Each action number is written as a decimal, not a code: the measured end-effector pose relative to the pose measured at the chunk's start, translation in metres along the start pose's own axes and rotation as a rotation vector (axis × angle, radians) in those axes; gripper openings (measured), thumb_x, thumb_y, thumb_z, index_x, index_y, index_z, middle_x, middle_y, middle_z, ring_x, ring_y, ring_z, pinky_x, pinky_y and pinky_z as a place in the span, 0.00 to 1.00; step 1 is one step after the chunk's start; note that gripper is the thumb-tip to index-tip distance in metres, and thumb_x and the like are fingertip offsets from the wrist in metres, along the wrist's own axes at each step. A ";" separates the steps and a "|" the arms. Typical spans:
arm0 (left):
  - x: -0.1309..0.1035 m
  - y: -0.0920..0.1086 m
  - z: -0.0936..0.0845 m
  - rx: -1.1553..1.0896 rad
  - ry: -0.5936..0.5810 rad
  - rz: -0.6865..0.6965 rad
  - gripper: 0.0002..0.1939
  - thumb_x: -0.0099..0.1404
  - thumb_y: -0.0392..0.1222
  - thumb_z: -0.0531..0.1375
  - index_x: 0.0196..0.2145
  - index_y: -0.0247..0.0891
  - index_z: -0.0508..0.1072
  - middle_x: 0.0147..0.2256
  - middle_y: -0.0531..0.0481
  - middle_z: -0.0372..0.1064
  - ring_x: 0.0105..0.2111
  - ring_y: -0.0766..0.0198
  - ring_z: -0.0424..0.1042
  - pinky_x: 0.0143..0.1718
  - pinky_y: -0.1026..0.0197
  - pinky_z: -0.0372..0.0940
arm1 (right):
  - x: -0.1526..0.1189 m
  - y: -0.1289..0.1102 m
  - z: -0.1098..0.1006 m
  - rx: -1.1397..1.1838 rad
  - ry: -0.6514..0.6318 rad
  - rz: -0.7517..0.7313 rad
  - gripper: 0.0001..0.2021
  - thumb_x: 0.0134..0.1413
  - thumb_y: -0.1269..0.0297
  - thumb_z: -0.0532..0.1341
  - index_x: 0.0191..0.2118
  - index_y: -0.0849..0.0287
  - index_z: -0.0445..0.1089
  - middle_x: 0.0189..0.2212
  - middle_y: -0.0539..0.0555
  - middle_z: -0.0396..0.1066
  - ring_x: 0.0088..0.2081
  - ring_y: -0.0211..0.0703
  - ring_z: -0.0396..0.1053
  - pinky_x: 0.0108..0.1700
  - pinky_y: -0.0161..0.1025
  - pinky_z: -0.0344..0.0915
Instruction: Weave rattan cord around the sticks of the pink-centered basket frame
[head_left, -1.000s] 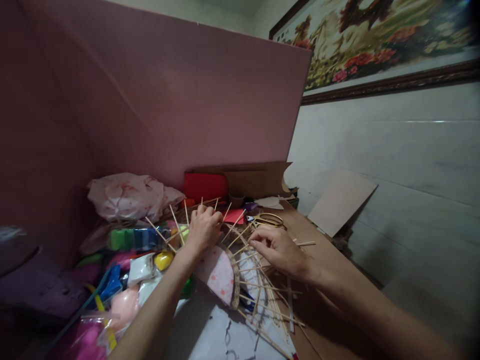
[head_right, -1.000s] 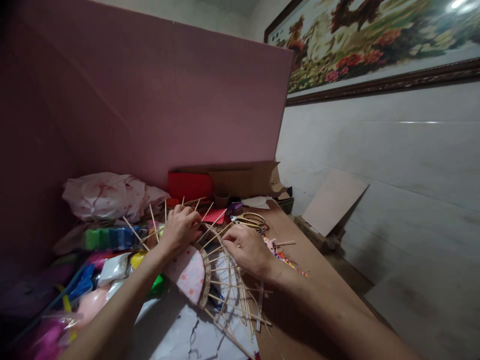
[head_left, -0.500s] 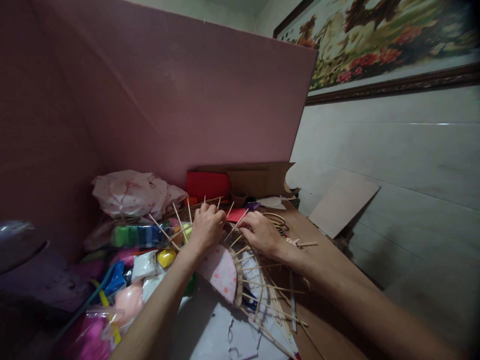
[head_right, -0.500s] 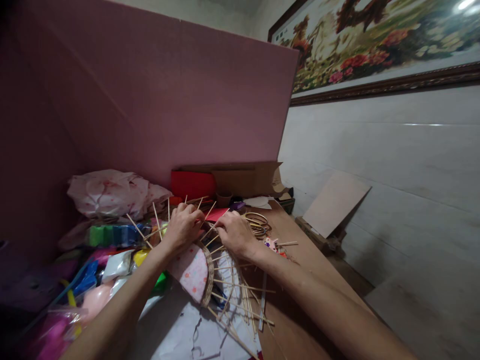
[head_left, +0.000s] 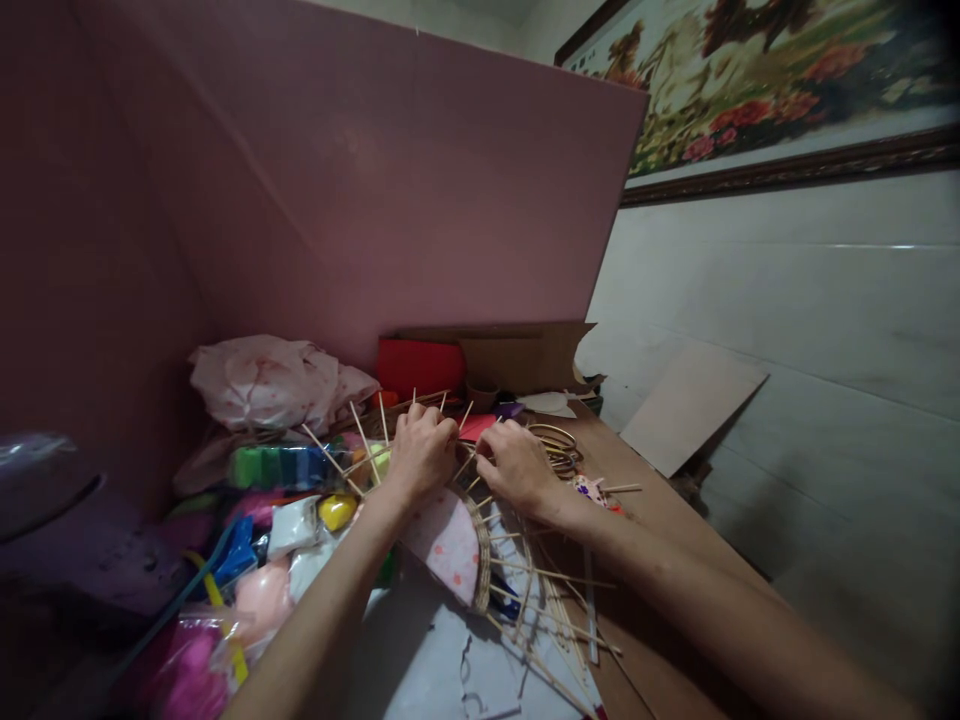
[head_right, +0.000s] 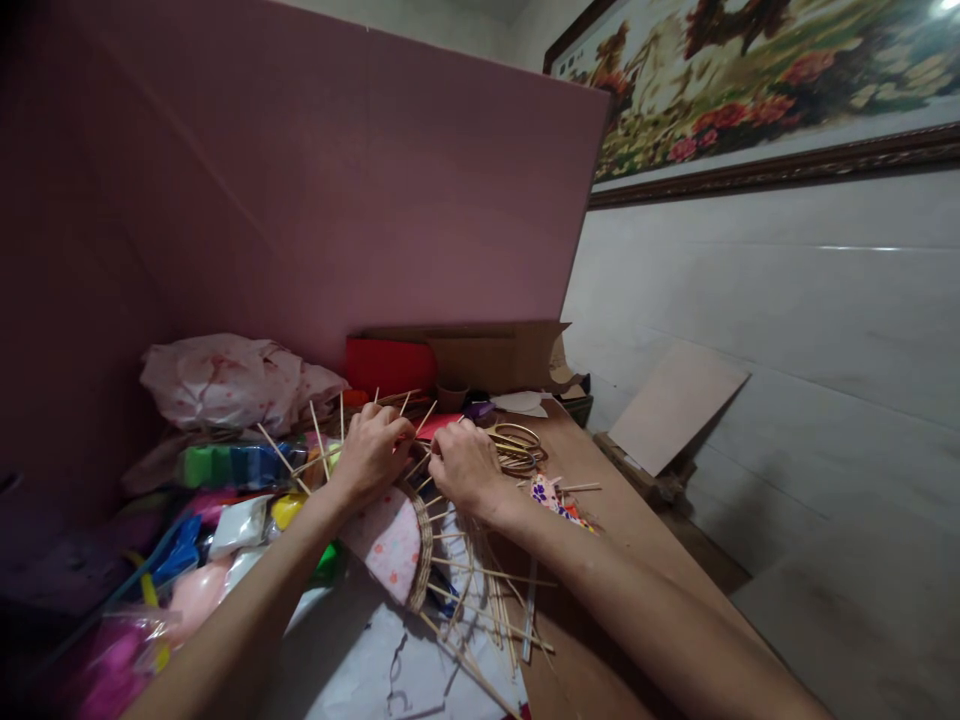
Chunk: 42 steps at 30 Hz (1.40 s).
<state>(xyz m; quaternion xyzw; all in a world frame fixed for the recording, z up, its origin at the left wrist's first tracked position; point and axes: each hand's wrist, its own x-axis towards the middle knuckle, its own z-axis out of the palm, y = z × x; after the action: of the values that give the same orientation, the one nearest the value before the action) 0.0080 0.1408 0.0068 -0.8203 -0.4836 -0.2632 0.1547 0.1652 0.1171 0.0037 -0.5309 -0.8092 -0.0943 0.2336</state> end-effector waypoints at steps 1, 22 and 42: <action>0.000 0.000 0.000 -0.002 -0.004 0.000 0.08 0.60 0.37 0.53 0.31 0.41 0.73 0.33 0.45 0.67 0.40 0.55 0.59 0.37 0.55 0.53 | 0.000 0.000 0.000 0.001 -0.002 0.001 0.04 0.51 0.68 0.56 0.29 0.59 0.67 0.30 0.54 0.69 0.35 0.43 0.61 0.36 0.37 0.52; 0.001 0.009 0.002 -0.063 -0.081 0.095 0.07 0.60 0.41 0.56 0.32 0.44 0.75 0.33 0.46 0.67 0.40 0.55 0.58 0.39 0.54 0.53 | 0.000 0.002 0.000 0.077 -0.002 0.067 0.05 0.51 0.71 0.55 0.29 0.59 0.68 0.29 0.53 0.70 0.33 0.42 0.62 0.34 0.36 0.54; 0.000 0.013 0.003 -0.113 -0.087 0.077 0.07 0.59 0.36 0.55 0.28 0.41 0.73 0.32 0.47 0.67 0.40 0.55 0.59 0.39 0.54 0.53 | -0.014 0.017 -0.017 0.170 0.059 0.068 0.06 0.53 0.72 0.55 0.29 0.59 0.68 0.30 0.53 0.70 0.35 0.42 0.63 0.37 0.37 0.57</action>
<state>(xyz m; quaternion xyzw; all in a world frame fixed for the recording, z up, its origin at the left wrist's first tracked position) 0.0200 0.1362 0.0044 -0.8563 -0.4426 -0.2478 0.0970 0.1902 0.1058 0.0103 -0.5332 -0.7886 -0.0329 0.3046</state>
